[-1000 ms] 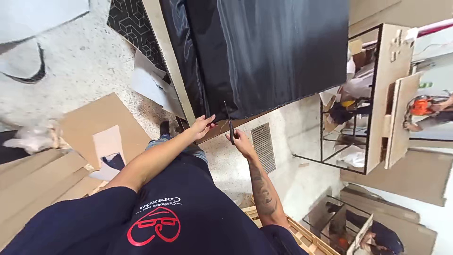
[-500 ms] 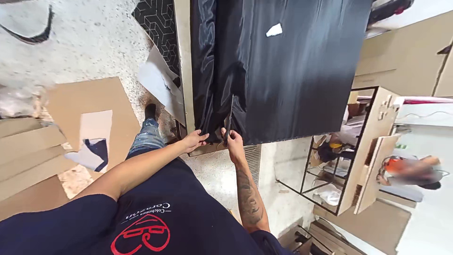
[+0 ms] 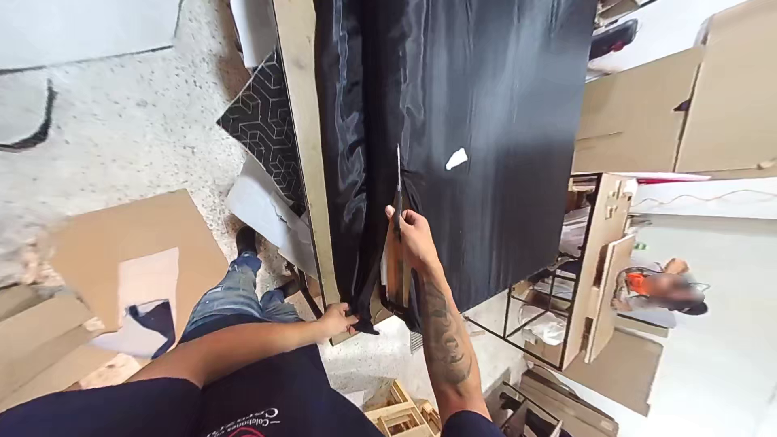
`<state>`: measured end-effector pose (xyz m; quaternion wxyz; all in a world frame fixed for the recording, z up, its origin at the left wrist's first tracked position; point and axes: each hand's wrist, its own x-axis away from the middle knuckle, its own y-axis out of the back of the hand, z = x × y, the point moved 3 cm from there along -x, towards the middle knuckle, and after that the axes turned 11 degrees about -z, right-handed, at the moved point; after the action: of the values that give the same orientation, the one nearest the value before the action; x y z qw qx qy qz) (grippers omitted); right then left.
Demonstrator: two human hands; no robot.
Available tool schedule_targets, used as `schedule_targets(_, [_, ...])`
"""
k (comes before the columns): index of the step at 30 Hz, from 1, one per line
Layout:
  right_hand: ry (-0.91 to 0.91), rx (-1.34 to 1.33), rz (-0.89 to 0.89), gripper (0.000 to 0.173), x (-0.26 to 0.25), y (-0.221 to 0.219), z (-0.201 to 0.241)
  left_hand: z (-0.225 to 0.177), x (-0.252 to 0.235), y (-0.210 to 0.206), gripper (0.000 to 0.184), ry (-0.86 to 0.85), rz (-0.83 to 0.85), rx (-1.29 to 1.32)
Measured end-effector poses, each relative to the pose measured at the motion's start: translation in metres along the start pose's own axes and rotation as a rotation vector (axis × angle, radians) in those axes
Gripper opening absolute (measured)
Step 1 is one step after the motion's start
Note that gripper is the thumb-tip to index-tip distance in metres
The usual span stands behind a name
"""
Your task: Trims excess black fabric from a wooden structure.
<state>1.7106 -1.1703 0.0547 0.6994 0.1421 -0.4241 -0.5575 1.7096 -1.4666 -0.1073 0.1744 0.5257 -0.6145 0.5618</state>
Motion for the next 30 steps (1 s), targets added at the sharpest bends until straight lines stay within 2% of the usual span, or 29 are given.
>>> schedule_targets(4, [0.047,0.061,-0.013,0.054,-0.075,-0.017,0.060,-0.009,0.002,-0.004,0.045,0.066,0.063,-0.044])
schedule_targets(7, [0.012,0.049,-0.036,0.056,-0.092,-0.023,0.083,-0.041,0.010,0.012,0.057,0.145,0.156,-0.353])
schedule_targets(8, [-0.002,0.041,-0.037,0.055,-0.090,-0.022,0.084,-0.069,0.019,0.023,0.066,0.087,0.162,-0.499])
schedule_targets(9, [-0.011,0.037,-0.035,0.054,-0.086,-0.021,0.083,-0.106,0.031,0.035,0.080,-0.051,0.096,-0.629])
schedule_targets(10, [-0.005,0.031,-0.037,0.052,-0.084,-0.020,0.085,-0.154,0.039,0.050,0.091,-0.247,-0.042,-0.695])
schedule_targets(12, [0.008,0.026,-0.046,0.050,-0.078,-0.017,0.085,-0.258,0.046,0.072,0.096,-0.603,-0.323,-0.650])
schedule_targets(14, [0.012,0.036,-0.043,0.048,-0.074,-0.014,0.085,-0.355,0.035,0.084,0.095,-0.800,-0.504,-0.625])
schedule_targets(16, [0.012,0.064,-0.026,0.045,-0.073,-0.010,0.084,-0.429,0.014,0.083,0.087,-0.823,-0.512,-0.799])
schedule_targets(18, [0.000,0.086,-0.019,0.045,-0.070,-0.005,0.086,-0.471,-0.005,0.077,0.057,-0.821,-0.435,-0.987])
schedule_targets(19, [-0.009,0.088,-0.017,0.047,-0.070,-0.005,0.088,-0.482,-0.011,0.076,0.042,-0.837,-0.371,-1.052])
schedule_targets(22, [-0.049,0.071,-0.013,0.046,-0.077,-0.013,0.094,-0.479,-0.010,0.081,0.030,-0.842,-0.141,-1.174])
schedule_targets(24, [-0.021,0.055,-0.028,0.045,-0.110,-0.025,0.115,-0.480,-0.013,0.092,0.020,-0.872,-0.119,-1.097])
schedule_targets(26, [0.021,0.039,-0.063,0.048,-0.142,-0.042,0.143,-0.473,-0.021,0.106,0.029,-0.878,-0.112,-1.092])
schedule_targets(28, [0.034,0.066,-0.081,0.050,-0.171,-0.047,0.170,-0.461,-0.029,0.105,0.040,-0.865,-0.080,-1.196])
schedule_targets(30, [0.038,0.091,-0.082,0.052,-0.209,-0.047,0.208,-0.471,-0.032,0.104,0.054,-0.826,-0.048,-1.298])
